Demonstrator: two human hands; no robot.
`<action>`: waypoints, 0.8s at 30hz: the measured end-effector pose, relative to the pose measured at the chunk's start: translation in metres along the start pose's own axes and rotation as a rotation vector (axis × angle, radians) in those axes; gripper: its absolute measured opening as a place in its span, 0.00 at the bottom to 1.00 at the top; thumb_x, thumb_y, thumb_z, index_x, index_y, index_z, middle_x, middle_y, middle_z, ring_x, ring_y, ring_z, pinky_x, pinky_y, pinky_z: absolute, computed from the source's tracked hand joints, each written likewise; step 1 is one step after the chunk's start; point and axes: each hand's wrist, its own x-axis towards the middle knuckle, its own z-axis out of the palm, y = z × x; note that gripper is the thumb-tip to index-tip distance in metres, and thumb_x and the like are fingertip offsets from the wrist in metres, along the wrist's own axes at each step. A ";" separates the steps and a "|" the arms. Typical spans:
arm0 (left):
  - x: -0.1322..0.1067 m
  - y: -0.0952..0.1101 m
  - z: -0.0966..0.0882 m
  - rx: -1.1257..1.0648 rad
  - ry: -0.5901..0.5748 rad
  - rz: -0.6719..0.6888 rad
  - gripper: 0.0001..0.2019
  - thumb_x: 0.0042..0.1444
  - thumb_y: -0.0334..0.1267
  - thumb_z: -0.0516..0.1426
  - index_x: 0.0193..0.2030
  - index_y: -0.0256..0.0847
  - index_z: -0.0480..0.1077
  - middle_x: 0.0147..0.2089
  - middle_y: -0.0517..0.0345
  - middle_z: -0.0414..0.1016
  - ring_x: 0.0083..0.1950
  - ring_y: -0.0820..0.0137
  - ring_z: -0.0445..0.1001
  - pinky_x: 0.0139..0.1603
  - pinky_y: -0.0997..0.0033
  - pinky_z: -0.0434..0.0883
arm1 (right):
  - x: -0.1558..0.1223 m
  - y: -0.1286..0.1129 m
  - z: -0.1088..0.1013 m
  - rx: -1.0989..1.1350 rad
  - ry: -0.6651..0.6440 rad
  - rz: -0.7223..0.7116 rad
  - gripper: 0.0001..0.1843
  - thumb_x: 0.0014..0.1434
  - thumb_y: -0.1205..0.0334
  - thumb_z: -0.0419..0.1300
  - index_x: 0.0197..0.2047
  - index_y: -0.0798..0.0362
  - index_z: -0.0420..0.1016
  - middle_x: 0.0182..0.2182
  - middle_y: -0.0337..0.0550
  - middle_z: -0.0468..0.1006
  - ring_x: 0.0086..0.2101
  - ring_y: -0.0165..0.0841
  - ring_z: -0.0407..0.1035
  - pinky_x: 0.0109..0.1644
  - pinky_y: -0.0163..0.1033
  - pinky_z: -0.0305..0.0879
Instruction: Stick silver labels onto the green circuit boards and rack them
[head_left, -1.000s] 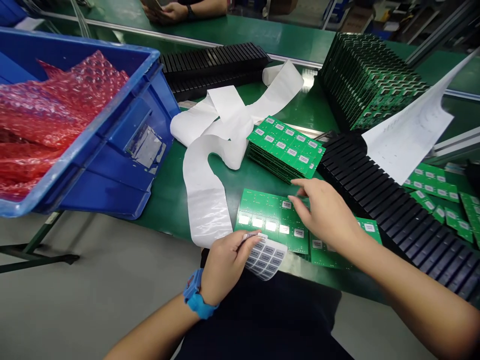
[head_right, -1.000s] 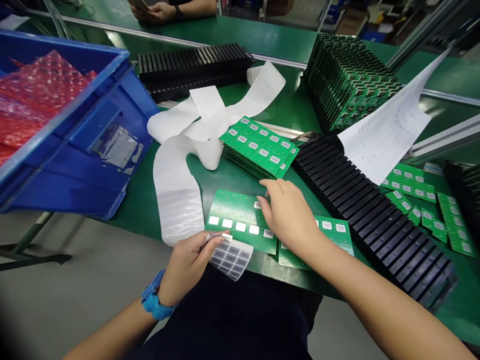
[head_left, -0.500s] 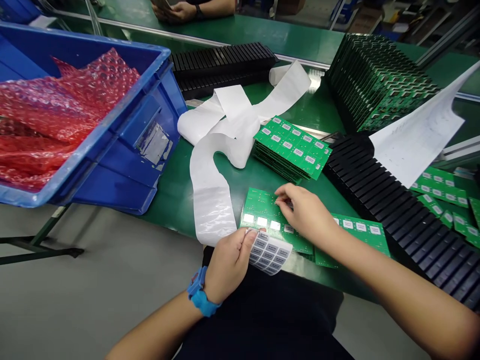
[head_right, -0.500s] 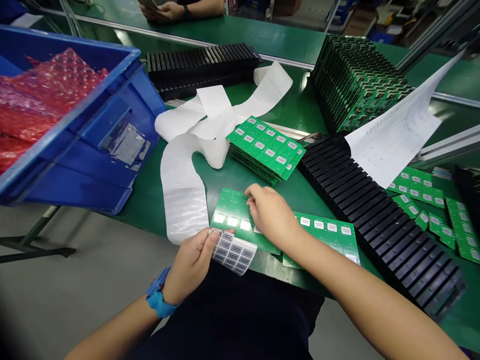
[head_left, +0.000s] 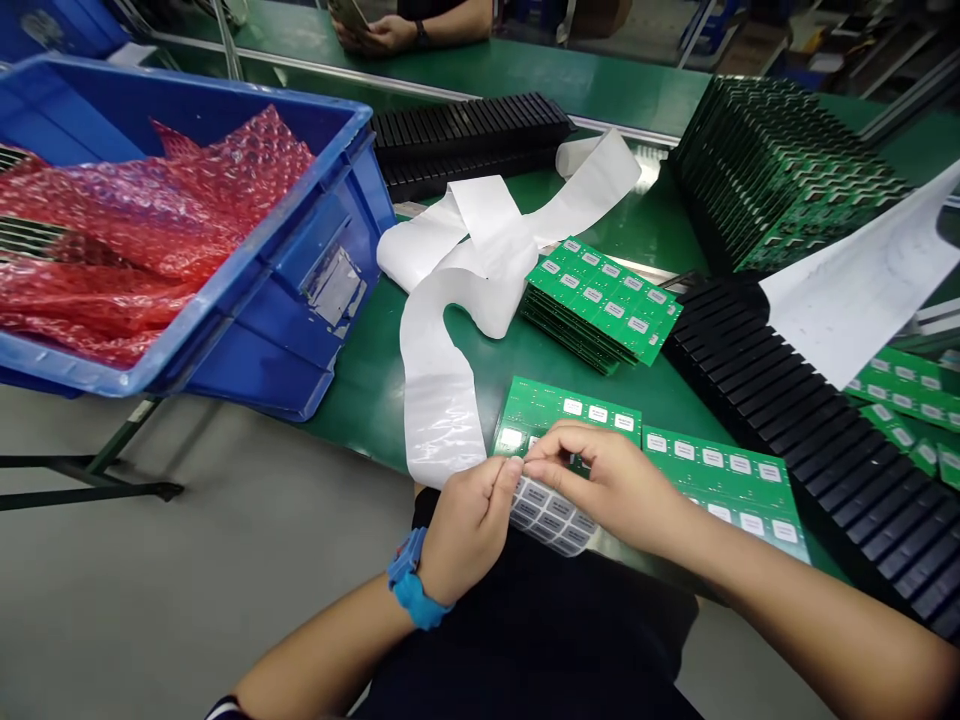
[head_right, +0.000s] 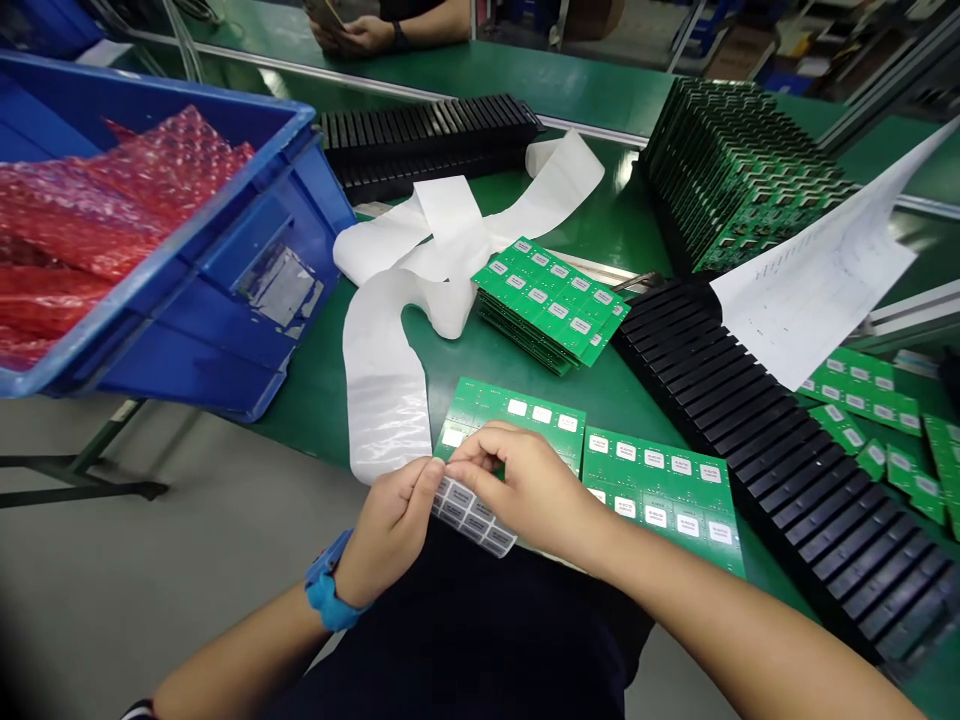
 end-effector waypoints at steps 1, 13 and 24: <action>0.000 -0.001 0.000 0.013 0.009 0.001 0.19 0.64 0.41 0.43 0.21 0.40 0.55 0.19 0.64 0.54 0.22 0.75 0.57 0.24 0.75 0.56 | 0.001 0.000 -0.001 0.033 0.000 0.024 0.08 0.58 0.59 0.56 0.29 0.51 0.72 0.28 0.38 0.74 0.30 0.29 0.68 0.34 0.35 0.65; -0.005 -0.005 -0.002 0.023 -0.043 0.018 0.17 0.64 0.42 0.44 0.41 0.41 0.74 0.36 0.57 0.79 0.30 0.72 0.73 0.31 0.75 0.67 | 0.052 0.040 -0.036 -0.322 0.106 0.248 0.13 0.55 0.54 0.55 0.27 0.53 0.73 0.24 0.39 0.74 0.23 0.30 0.64 0.28 0.36 0.58; -0.003 -0.005 -0.003 0.068 -0.025 0.043 0.18 0.63 0.42 0.45 0.34 0.40 0.74 0.30 0.57 0.77 0.32 0.71 0.75 0.32 0.75 0.68 | 0.040 0.024 -0.019 -0.945 0.343 -0.076 0.10 0.57 0.63 0.54 0.40 0.57 0.71 0.31 0.50 0.72 0.36 0.44 0.65 0.41 0.49 0.57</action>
